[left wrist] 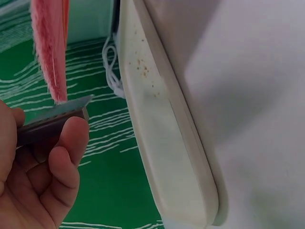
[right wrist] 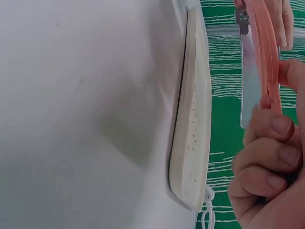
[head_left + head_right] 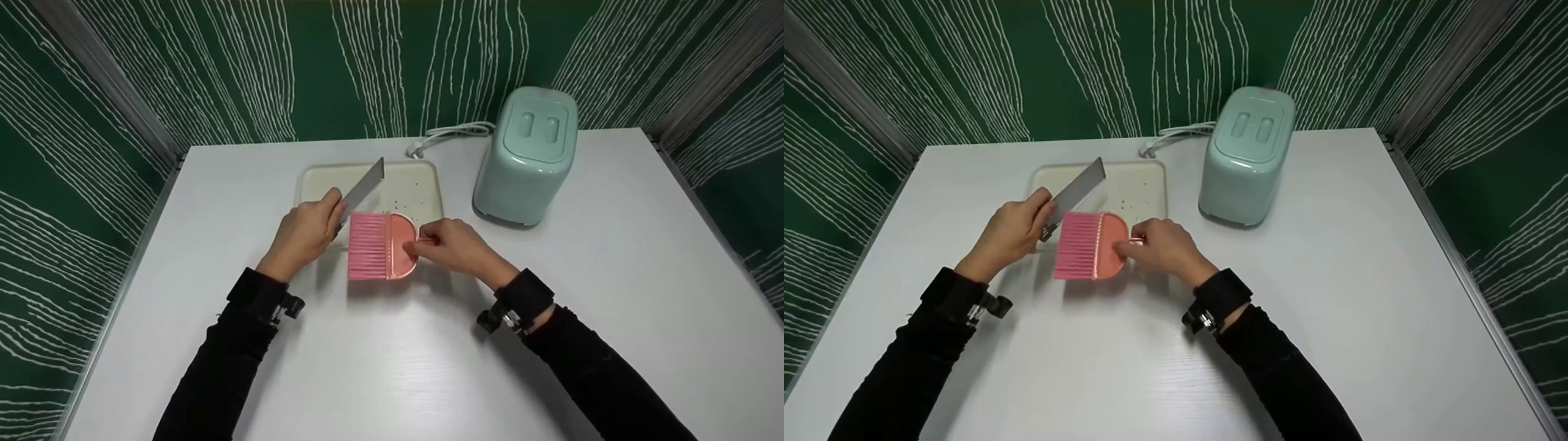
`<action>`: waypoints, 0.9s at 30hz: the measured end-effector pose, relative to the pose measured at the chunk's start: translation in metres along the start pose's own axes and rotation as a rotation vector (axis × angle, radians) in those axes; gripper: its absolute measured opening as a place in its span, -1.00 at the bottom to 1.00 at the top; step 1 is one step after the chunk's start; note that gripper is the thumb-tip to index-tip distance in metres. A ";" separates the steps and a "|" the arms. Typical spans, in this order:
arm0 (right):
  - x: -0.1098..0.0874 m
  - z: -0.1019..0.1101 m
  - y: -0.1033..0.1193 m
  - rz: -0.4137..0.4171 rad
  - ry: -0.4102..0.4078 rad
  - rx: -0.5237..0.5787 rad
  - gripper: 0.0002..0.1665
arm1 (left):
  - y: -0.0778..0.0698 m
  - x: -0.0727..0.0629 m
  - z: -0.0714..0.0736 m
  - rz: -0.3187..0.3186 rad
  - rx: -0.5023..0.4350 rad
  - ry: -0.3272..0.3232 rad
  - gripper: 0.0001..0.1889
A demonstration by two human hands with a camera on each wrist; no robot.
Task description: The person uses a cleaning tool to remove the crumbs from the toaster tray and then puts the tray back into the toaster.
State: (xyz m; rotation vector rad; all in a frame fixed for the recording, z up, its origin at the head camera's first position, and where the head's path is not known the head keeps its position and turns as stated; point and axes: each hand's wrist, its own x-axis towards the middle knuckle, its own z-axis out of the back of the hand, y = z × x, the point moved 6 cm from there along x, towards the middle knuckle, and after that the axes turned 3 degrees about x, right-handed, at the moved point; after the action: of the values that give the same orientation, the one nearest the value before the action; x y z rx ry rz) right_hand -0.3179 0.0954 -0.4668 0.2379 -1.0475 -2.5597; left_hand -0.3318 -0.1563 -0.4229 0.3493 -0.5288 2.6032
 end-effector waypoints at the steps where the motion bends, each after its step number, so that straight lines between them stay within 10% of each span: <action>1: 0.000 -0.003 0.002 0.010 0.028 -0.006 -0.47 | -0.001 0.000 0.000 -0.011 0.022 0.001 -0.72; 27: 0.002 -0.018 0.010 -0.017 0.066 0.006 -0.52 | -0.015 -0.007 -0.006 -0.202 0.166 -0.012 -0.82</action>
State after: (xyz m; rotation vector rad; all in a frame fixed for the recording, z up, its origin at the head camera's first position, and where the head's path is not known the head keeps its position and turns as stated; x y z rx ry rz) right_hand -0.3116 0.0766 -0.4721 0.3320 -1.0335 -2.5455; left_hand -0.3196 -0.1441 -0.4255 0.4476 -0.2657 2.4554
